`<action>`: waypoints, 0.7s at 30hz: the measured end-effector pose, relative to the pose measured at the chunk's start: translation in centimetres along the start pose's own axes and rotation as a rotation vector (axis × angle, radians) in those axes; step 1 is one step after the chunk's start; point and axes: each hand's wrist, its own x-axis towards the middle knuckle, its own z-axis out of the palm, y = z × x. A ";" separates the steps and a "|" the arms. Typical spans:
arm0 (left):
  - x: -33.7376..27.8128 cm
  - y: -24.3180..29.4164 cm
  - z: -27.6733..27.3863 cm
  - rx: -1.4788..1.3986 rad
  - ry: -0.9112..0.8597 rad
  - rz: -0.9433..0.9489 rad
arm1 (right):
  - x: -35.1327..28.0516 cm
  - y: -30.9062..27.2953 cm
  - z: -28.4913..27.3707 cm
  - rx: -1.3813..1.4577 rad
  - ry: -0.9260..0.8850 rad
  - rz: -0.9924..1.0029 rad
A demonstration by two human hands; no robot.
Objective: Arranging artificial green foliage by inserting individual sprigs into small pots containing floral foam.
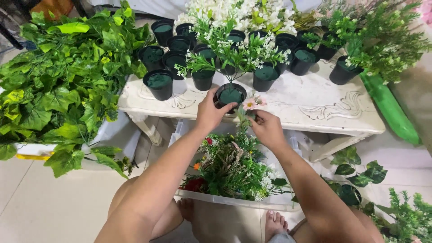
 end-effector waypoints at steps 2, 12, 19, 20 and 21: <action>0.3 -0.7 0.7 0.014 -0.001 -0.002 | 0.3 -0.8 -0.6 0.000 0.053 -0.049; -0.4 1.5 1.7 -0.007 -0.022 -0.006 | 1.8 -2.7 -3.1 0.048 0.315 -0.166; 0.0 1.7 3.2 -0.042 -0.033 0.018 | 4.0 -0.3 -3.2 -0.003 0.412 -0.203; -0.2 2.1 3.3 -0.057 -0.034 0.011 | 4.2 -0.1 -3.3 -0.016 0.424 -0.224; -0.3 2.5 3.3 -0.074 -0.034 0.008 | 4.5 0.1 -3.4 -0.029 0.438 -0.248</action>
